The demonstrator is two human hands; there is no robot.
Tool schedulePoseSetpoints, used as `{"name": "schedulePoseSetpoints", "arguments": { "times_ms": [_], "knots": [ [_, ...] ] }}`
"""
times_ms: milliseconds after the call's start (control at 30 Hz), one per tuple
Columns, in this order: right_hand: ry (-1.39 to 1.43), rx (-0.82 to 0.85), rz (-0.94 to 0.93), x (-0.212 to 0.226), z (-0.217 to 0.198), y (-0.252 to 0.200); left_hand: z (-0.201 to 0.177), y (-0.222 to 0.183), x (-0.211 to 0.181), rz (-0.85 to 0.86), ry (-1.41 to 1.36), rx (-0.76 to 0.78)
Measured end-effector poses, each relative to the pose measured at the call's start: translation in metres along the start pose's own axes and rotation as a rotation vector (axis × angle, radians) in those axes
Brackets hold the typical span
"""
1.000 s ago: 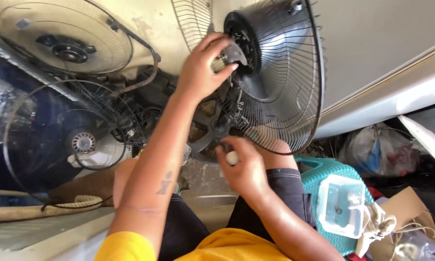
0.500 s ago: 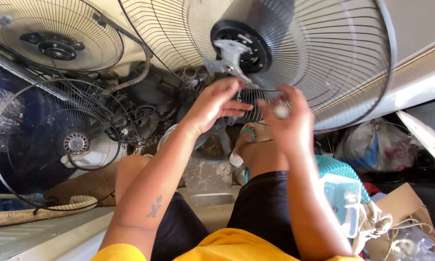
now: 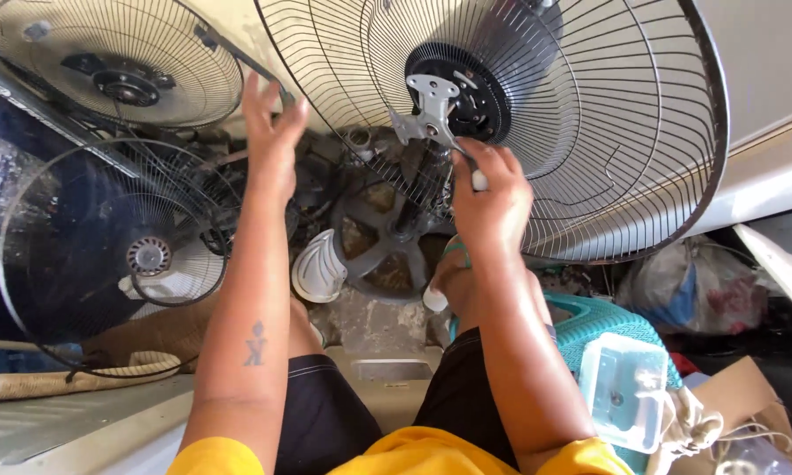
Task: The person unscrews a bracket from a fan motor and cleans it thoroughly using a cloth and a brush.
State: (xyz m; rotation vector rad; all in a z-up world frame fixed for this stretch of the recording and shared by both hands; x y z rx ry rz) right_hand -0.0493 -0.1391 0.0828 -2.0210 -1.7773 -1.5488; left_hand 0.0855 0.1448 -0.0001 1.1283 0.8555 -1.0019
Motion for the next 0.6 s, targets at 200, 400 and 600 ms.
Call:
{"name": "schedulePoseSetpoints", "arguments": {
  "times_ms": [200, 400, 600],
  "knots": [
    [0.074, 0.107, 0.17, -0.019, -0.024, 0.018, -0.002, -0.002, 0.014, 0.196, 0.003, 0.213],
    [0.148, 0.175, 0.062, -0.028, -0.028, 0.025, -0.023, 0.025, 0.029, 0.072, 0.008, 0.054],
    [-0.175, 0.021, 0.006, -0.032, -0.042, 0.033, 0.005, -0.04, 0.0, -0.008, -0.015, -0.256]
  ]
}}
Point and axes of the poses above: each hand's wrist, its own y-axis towards the middle knuckle, its own z-axis out of the palm, x = y × z, the point moved 5 cm from there along y, towards the middle knuckle, and after that the axes turned 11 degrees about z, right-handed, at the moved point
